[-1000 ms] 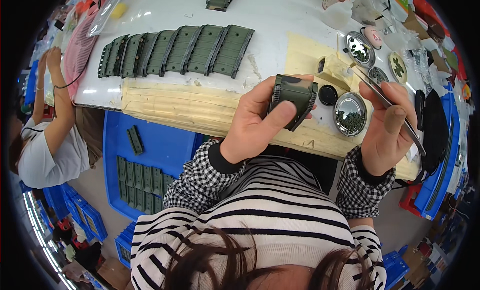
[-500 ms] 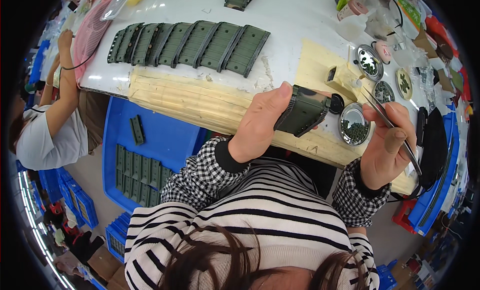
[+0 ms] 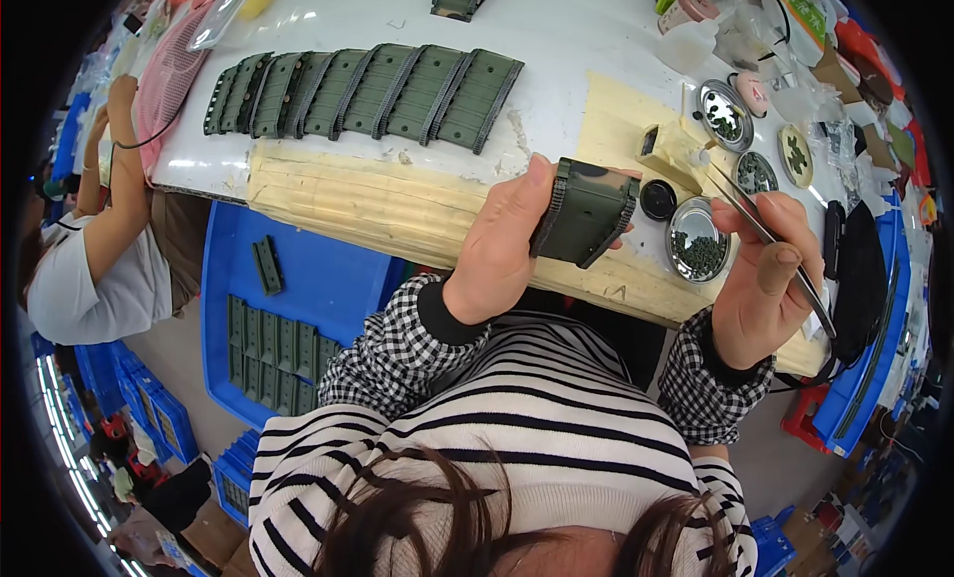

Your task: Applying a substance or adhesive to small green plastic toy components using a thin application stick.

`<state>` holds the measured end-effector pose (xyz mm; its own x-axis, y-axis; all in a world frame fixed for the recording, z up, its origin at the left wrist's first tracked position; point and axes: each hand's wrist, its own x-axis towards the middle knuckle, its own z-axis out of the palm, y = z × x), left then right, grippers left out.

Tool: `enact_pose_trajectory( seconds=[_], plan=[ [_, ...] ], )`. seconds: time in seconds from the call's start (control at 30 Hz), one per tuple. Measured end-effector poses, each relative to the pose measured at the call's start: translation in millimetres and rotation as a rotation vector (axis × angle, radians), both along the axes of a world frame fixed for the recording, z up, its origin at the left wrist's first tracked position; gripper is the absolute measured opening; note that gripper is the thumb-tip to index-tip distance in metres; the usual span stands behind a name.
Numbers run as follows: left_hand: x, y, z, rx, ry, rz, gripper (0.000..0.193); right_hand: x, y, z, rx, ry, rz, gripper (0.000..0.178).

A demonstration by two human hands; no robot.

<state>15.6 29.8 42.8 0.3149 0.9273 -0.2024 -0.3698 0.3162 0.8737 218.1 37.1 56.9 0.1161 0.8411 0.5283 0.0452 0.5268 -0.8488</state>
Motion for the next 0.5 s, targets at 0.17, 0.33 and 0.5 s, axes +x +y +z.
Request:
enact_pose_trajectory(
  seconds=[0.17, 0.33, 0.5],
  plan=[
    [-4, -1, -2, 0.028, -0.059, -0.014, 0.083, -1, -1, -1, -0.020, 0.024, 0.001, 0.034],
    [-4, -2, -1, 0.092, 0.071, -0.038, 0.081, 1, -7, -1, 0.052, -0.168, 0.028, 0.028],
    [6, -6, -1, 0.380, 0.172, 0.075, 0.045, -20, -12, 25, 0.178, -0.566, 0.156, 0.025]
  ],
)
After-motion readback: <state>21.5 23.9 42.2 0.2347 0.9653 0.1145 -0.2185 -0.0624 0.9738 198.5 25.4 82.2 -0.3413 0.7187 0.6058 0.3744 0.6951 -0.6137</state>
